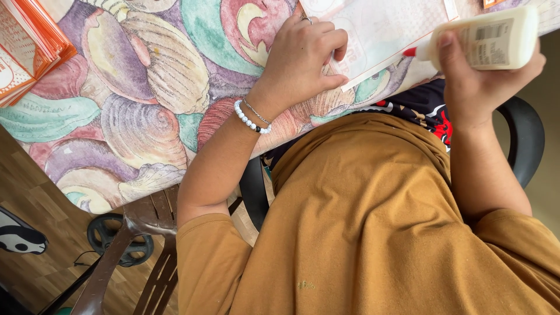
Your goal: Applying glue to paper templates and folding them to assemble paper bags.
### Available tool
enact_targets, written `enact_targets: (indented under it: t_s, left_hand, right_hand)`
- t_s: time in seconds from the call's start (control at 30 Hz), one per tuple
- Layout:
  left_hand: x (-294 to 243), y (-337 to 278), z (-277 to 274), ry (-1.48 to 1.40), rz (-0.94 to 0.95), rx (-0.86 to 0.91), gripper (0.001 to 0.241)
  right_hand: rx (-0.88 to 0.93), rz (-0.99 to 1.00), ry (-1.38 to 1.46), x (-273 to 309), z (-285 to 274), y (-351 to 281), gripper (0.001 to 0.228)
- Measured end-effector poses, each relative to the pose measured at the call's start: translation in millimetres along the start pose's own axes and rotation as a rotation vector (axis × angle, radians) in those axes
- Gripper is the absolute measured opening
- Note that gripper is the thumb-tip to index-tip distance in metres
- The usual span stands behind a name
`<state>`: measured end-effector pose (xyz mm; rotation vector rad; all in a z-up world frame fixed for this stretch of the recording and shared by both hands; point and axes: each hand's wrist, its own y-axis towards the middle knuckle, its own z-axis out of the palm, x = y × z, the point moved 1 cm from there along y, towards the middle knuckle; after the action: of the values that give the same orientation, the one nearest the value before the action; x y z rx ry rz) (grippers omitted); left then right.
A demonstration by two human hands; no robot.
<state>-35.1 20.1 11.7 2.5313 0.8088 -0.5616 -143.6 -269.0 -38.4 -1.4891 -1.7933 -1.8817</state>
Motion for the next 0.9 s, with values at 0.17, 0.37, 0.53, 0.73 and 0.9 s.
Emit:
enact_targets:
  t_s: [0.17,0.37,0.53,0.73,0.9]
  left_hand:
    - [-0.8,-0.2,-0.3,-0.021,-0.021,0.024,0.046]
    - [0.0,-1.0,1.1,-0.026,-0.027,0.025,0.045]
    - [-0.2,-0.9,1.2,-0.013,-0.019,0.021,0.048]
    - [-0.3,-0.4,-0.1,-0.016,-0.022,0.016,0.044]
    - [-0.8,-0.9,0.3,-0.021,-0.026,0.017,0.046]
  right_hand:
    - [0.029,0.053,-0.105,6.0,4.1,-23.2,0.075]
    - [-0.010,0.001,0.019,-8.6,-4.9,-8.8,0.073]
    - [-0.005,0.085,0.065,17.6,0.4,33.0,0.030]
    - [0.028,0.108,0.095,10.7,1.0,26.2,0.022]
    - [-0.004,-0.022,0.131,-3.2,0.9,-2.9,0.073]
